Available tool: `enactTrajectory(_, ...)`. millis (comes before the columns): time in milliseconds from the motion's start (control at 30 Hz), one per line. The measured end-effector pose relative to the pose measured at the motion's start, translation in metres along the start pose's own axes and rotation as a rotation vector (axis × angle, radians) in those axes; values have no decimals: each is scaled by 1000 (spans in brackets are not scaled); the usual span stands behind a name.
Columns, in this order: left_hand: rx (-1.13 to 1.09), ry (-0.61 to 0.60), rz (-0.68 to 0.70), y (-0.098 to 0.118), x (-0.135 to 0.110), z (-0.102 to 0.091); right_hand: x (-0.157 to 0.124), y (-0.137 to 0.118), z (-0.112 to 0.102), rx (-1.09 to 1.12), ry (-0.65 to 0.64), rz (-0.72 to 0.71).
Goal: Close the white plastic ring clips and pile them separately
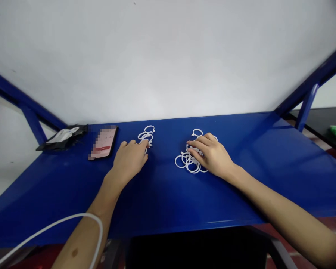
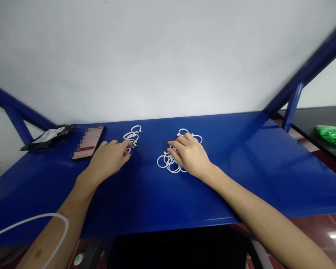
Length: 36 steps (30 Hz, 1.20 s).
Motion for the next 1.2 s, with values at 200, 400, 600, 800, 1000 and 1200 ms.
enactTrajectory(200,-711,-6,-233,12,3,-14,-1,-10,-1,86,21,-25)
enactTrajectory(400,-1064,-123,-167,28,1,-19,-4,-23,-1,254,-22,44)
enactTrajectory(600,-1077,-101,-157,47,0,-21,-6,-33,-1,494,-106,140)
enactTrajectory(800,-1160,-226,-151,56,-4,-16,-5,-33,5,565,-49,293)
enactTrajectory(1000,-1325,-191,-162,44,-3,-5,-3,-26,2,567,-11,386)
enactTrajectory(1200,-1317,-163,-275,43,0,-3,-4,-28,-4,506,107,173)
Point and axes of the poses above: each hand's wrist, its own x-axis towards the middle knuckle, its own z-axis out of the palm, y = z × x, the point moved 4 cm from there along x, towards the middle knuckle, and after that the axes turned 14 degrees about y, right-handed, at the moved point
